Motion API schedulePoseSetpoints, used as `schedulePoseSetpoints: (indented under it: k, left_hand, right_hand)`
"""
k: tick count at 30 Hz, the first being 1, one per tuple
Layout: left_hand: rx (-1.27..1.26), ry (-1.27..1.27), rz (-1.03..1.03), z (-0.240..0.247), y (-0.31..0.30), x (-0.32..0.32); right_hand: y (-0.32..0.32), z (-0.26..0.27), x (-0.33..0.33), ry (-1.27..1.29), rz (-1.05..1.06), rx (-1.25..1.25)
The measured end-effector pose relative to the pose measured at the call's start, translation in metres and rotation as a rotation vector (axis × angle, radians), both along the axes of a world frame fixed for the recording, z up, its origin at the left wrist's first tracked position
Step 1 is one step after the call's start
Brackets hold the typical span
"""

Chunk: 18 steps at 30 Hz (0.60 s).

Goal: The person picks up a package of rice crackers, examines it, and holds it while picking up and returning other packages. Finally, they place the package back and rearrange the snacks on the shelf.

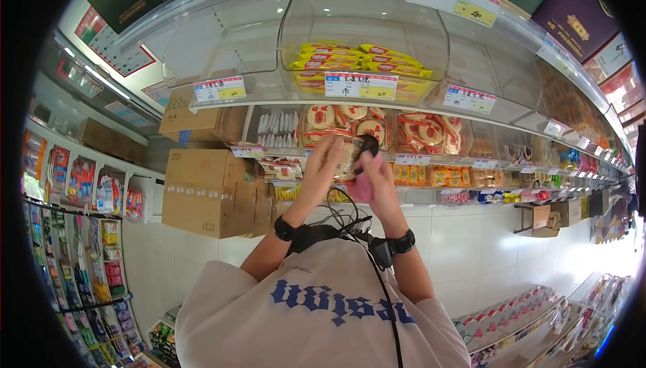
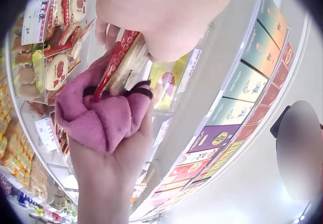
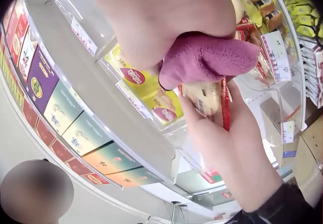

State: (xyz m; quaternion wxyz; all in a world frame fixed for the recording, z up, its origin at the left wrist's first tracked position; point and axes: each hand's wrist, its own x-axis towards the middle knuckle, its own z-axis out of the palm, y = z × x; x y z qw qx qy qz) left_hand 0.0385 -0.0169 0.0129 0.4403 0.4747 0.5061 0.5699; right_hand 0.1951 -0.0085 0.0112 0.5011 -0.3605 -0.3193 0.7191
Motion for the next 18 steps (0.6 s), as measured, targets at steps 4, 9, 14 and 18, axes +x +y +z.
schedulePoseSetpoints:
  k: [4,9,14,18]
  left_hand:
    - [0.208,0.342,0.176,0.004,0.003,0.0]
    - [0.295,0.468,0.013,0.027,-0.005,0.0]
    - [0.154,0.117,-0.099,0.024,-0.008,0.007]
    - [0.061,0.036,-0.133,0.026,-0.011,0.01]
  right_hand:
    - [-0.002,-0.006,-0.008,-0.157,-0.077,0.161]
    - [0.001,0.005,-0.005,-0.306,-0.257,0.248]
    - [-0.008,0.014,-0.009,-0.407,-0.225,0.336]
    - [-0.016,0.014,-0.013,-0.681,-0.041,0.46]
